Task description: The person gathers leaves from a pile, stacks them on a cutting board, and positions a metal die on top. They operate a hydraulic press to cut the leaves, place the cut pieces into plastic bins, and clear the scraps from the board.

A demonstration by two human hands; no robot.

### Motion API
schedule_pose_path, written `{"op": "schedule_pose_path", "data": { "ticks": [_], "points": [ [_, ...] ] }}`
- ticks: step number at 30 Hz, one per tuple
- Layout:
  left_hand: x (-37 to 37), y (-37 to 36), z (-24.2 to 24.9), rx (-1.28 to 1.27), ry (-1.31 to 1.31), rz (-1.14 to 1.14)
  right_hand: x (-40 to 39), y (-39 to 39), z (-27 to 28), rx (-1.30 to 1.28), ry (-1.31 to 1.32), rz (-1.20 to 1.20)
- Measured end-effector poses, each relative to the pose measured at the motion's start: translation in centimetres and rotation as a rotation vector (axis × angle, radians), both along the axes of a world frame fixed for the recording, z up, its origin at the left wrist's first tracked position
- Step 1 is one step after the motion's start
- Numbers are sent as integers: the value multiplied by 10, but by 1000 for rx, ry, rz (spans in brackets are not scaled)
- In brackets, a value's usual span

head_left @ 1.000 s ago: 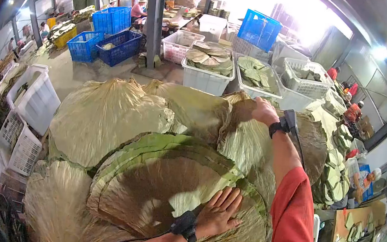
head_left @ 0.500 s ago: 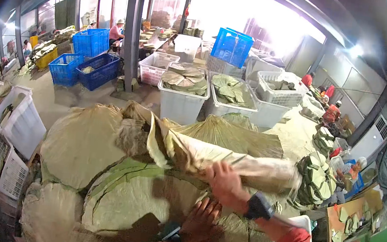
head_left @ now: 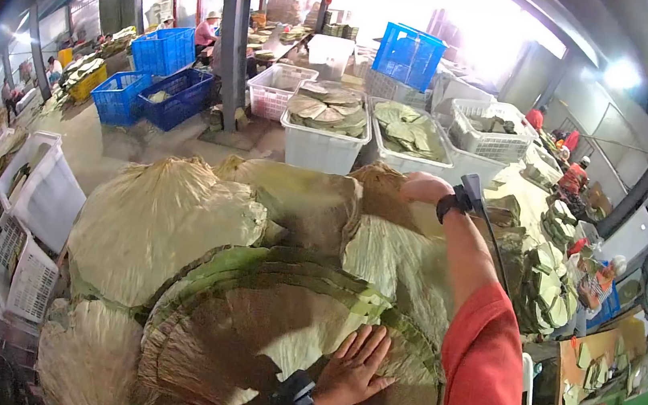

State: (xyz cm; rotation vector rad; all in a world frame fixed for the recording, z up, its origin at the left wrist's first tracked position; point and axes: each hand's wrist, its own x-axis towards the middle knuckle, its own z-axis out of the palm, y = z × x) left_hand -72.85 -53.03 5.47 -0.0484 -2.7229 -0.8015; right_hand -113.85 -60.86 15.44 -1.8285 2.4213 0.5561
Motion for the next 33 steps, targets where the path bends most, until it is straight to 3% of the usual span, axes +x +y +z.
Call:
{"op": "schedule_pose_path", "data": {
  "ticks": [4, 7, 9, 10, 12, 14, 15, 18, 19, 20, 22, 25, 27, 29, 30, 32, 33],
  "points": [
    [0, -1, 3, 58, 21, -15, 52, 17, 30, -328, -379, -487],
    [-2, -1, 2, 90, 21, -19, 80, 48, 20, -710, -87, -249],
    [-3, -2, -2, 57, 87, -26, 152, 75, 49, -598, -65, -227],
    [-4, -3, -4, 17, 67, -33, 171, 91, 34, -566, 58, -119],
    [-6, 3, -7, -95, 26, -6, 238, 105, 26, -530, -91, -166],
    [-1, 5, -9, -69, 48, -5, 280, 115, 17, -603, 1, 23],
    [-1, 5, -10, -55, 56, 0, 282, 114, 13, -638, -17, 131],
    [2, 3, -10, -105, 169, 29, 271, 103, 19, -644, -101, -145],
    [3, 2, -10, -140, 161, 4, 263, 95, 35, -518, -186, -309],
    [3, 1, -10, -172, 151, -21, 244, 90, 32, -650, -126, -267],
    [4, 0, -6, -152, 106, -37, 201, 76, 55, -475, -66, -245],
    [-1, -2, -12, -56, 93, -18, 119, 80, 86, -762, 6, -45],
    [-2, -3, -7, -65, 94, -7, 90, 121, 117, -889, -125, -162],
    [-8, -5, -13, -7, -47, -13, 86, 184, 159, -1009, -362, -283],
    [-5, -4, -10, -38, 15, 10, 100, 223, 182, -1085, -525, -297],
    [-22, -16, -76, -169, 95, -35, 131, 299, 230, -1248, -854, -314],
    [-27, -18, -77, -95, 96, -46, 154, 349, 227, -1226, -556, -296]
  ]
}}
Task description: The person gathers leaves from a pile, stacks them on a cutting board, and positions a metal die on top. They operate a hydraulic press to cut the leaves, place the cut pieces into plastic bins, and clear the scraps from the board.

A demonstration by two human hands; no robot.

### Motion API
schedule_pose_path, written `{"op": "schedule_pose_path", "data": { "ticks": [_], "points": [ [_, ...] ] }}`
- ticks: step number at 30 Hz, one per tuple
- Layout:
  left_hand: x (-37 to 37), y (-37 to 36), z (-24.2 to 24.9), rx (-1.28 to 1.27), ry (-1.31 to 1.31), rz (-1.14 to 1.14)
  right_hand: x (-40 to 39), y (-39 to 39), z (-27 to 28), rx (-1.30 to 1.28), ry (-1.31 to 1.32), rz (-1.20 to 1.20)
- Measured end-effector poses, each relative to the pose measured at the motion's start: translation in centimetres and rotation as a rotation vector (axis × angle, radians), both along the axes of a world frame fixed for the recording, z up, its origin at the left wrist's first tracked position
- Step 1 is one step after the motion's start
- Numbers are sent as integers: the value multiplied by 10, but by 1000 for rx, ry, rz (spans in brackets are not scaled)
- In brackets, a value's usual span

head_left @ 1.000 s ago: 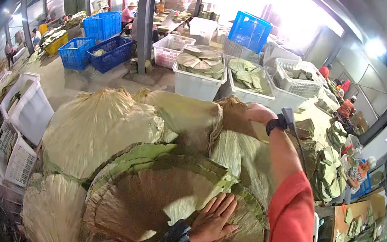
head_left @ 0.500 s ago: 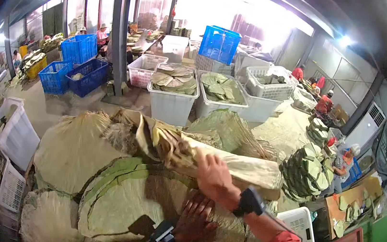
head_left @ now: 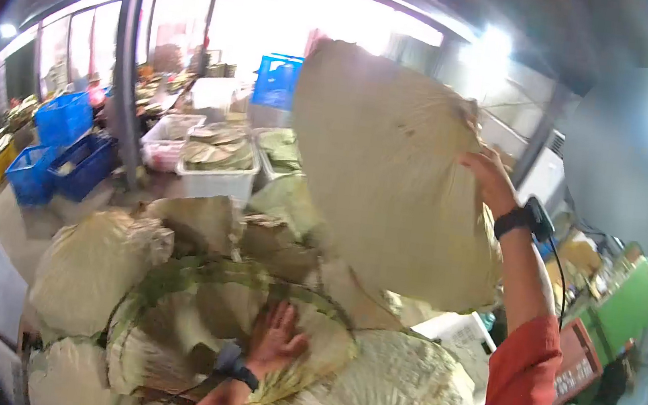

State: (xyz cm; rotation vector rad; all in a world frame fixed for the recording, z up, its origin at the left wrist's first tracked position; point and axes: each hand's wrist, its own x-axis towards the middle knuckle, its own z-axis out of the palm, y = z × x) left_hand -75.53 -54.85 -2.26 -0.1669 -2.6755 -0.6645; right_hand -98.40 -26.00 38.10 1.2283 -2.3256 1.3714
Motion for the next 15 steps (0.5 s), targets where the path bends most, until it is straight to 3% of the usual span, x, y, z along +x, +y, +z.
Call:
{"op": "schedule_pose_path", "data": {
  "ticks": [1, 2, 4, 6, 7, 9, 10, 12, 13, 14, 15],
  "points": [
    [-5, -2, -1, 74, 0, -15, 24, 49, -3, 86, 228, -154],
    [2, 0, 24, 281, -62, -24, 47, 87, -11, 5, 101, -224],
    [5, 2, 43, 392, -98, -64, 105, 150, -27, -314, -245, -324],
    [-14, -17, 6, 153, 18, -138, 137, 248, -81, -526, -280, -466],
    [-30, -40, -6, 255, -82, -162, 170, 286, -96, -556, -286, -501],
    [-27, -32, 24, 122, -219, -147, 275, 312, -90, -739, -388, -597],
    [-5, -22, 78, -109, -230, -112, 322, 321, -92, -749, -318, -716],
    [-3, 13, 133, -197, -218, -103, 408, 351, -99, -756, -169, -959],
    [15, 48, 175, -140, -51, -304, 425, 409, -121, -534, -124, -1170],
    [39, 94, 217, -71, 107, -499, 465, 394, -115, -352, 130, -1247],
    [63, 146, 249, 120, -36, -728, 496, 400, -129, -126, 186, -1367]
  ]
}}
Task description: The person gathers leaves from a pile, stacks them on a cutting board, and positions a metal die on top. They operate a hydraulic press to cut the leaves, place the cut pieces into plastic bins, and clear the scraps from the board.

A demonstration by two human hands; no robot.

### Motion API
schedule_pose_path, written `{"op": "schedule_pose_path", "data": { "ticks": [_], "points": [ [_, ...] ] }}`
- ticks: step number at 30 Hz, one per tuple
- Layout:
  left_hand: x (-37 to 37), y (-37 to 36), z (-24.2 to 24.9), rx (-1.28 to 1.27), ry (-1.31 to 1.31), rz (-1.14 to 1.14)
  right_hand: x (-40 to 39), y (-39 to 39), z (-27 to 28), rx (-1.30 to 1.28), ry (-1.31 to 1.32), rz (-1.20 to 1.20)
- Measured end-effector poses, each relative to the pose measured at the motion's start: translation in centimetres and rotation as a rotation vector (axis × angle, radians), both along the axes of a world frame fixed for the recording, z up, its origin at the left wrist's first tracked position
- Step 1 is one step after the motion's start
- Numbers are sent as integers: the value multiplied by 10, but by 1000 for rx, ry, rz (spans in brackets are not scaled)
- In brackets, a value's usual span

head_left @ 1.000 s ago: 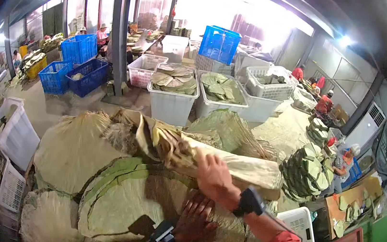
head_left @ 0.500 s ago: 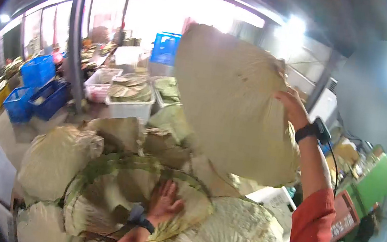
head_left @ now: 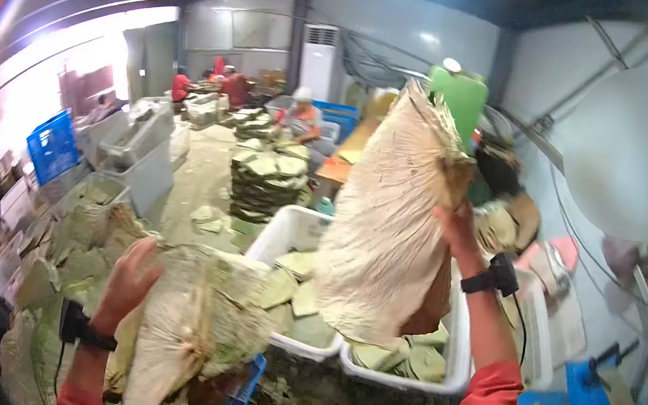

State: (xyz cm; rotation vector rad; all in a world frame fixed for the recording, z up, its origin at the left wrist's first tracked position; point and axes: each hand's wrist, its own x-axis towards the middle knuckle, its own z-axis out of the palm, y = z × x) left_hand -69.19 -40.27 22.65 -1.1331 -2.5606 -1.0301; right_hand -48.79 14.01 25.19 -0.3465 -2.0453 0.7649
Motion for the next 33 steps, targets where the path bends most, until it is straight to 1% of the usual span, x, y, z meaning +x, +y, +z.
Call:
{"op": "schedule_pose_path", "data": {
  "ticks": [1, 2, 3, 4, 5, 7, 9, 10, 11, 12, 13, 14, 15, 16, 17, 18, 19, 20, 21, 23, 24, 27, 28, 31, 32, 33],
  "points": [
    [30, 54, 29, 130, -192, -218, 27, -10, -5, 183, -101, -115],
    [70, 107, 52, 217, -413, -453, 57, -31, -12, 277, -80, -170],
    [100, 156, 54, 293, -730, -534, 84, -71, -8, 370, -56, -213],
    [118, 202, 32, 372, -973, -581, 106, -84, -18, 427, -147, -241],
    [128, 244, -1, 441, -1256, -665, 123, -94, -31, 483, -232, -267],
    [163, 311, -32, 460, -1687, -830, 155, -105, -65, 805, -424, -218],
    [202, 338, -56, 563, -1786, -879, 184, -105, -104, 754, -344, -90],
    [224, 335, -62, 530, -1776, -748, 199, -111, -109, 725, -374, -73],
    [223, 344, -107, 534, -1808, -777, 211, -112, -124, 698, -448, -44],
    [216, 344, -161, 540, -1828, -676, 219, -116, -139, 663, -473, -17],
    [214, 344, -197, 546, -1841, -577, 226, -121, -152, 631, -495, 10],
    [235, 337, -185, 545, -1829, -476, 234, -122, -162, 588, -583, 48],
    [254, 328, -173, 544, -1813, -370, 242, -127, -167, 483, -578, 77],
    [249, 325, -199, 485, -1993, -267, 249, -132, -169, 378, -570, 109],
    [240, 323, -233, 446, -2098, -383, 249, -135, -172, 277, -556, 139],
    [244, 318, -243, 486, -2075, -376, 246, -141, -184, 202, -541, 120],
    [250, 314, -247, 533, -2053, -364, 243, -145, -192, 179, -571, 100],
    [252, 310, -251, 529, -2014, -394, 238, -148, -199, 158, -601, 85],
    [251, 308, -264, 564, -2044, -321, 233, -151, -207, 138, -627, 68],
    [247, 301, -296, 637, -2098, -166, 220, -156, -242, 116, -671, 77],
    [244, 299, -304, 624, -2168, -228, 214, -158, -258, 95, -689, 95],
    [229, 303, -324, 379, -2011, -141, 194, -148, -284, -29, -749, 143],
    [223, 310, -321, 347, -2172, -74, 189, -142, -290, -64, -766, 163],
    [198, 327, -346, 283, -2112, 7, 168, -117, -294, -146, -753, 175],
    [191, 330, -351, 275, -2147, 29, 162, -106, -294, -160, -739, 180],
    [188, 340, -353, 264, -2152, 49, 156, -96, -293, -236, -747, 158]
  ]
}}
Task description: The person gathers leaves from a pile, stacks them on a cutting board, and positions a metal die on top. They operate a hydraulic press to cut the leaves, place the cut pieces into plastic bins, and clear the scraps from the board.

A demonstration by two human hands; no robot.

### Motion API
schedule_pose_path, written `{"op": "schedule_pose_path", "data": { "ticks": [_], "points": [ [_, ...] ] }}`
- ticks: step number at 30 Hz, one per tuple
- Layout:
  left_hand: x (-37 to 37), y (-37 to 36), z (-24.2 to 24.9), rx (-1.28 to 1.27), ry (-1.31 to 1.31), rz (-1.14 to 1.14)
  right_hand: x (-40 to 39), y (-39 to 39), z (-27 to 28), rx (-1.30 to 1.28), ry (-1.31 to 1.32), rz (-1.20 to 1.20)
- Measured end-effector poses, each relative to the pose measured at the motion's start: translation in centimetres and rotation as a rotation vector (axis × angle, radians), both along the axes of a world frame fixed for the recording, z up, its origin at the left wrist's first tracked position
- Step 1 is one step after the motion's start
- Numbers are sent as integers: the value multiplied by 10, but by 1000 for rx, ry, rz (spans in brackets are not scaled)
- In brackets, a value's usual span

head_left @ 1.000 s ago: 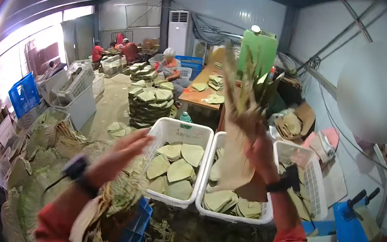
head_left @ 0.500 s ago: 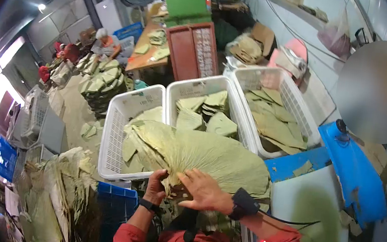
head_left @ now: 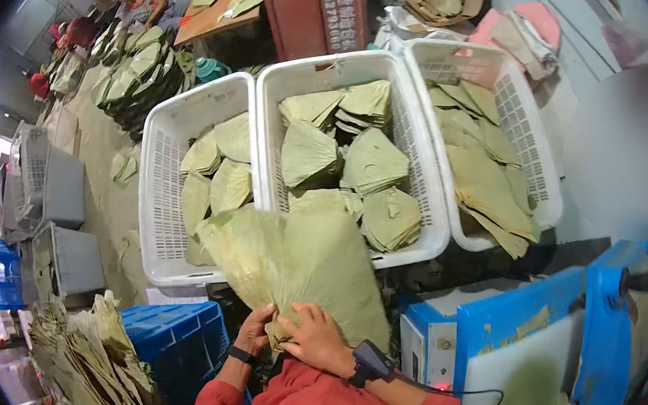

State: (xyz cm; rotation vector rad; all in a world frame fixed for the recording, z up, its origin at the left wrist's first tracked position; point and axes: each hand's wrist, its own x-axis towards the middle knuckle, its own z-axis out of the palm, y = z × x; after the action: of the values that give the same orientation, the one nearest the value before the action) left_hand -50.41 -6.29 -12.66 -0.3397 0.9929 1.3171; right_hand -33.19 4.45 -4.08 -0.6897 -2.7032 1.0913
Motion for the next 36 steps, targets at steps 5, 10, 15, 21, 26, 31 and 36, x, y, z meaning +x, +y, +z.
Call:
{"op": "schedule_pose_path", "data": {
  "ticks": [5, 10, 15, 21, 26, 31, 36],
  "points": [
    [-17, 26, -31, 58, -96, 0, -17, 43, -15, -62, 100, -142],
    [-18, 65, -39, 3, -157, 71, -17, 107, -40, -676, -99, -431],
    [-21, 69, -51, -50, -148, 101, 18, 244, -35, -207, 335, -911],
    [-10, 60, -43, 15, -150, 141, -11, 210, -12, 93, 168, -274],
    [15, 59, -29, 163, -190, 242, -38, 85, -27, -180, 95, -42],
    [30, 44, 14, 279, -117, 265, -32, 56, -2, -192, 41, -18],
    [60, 6, 35, 199, 244, 238, -19, 24, 28, -238, -15, 81]
  ]
}}
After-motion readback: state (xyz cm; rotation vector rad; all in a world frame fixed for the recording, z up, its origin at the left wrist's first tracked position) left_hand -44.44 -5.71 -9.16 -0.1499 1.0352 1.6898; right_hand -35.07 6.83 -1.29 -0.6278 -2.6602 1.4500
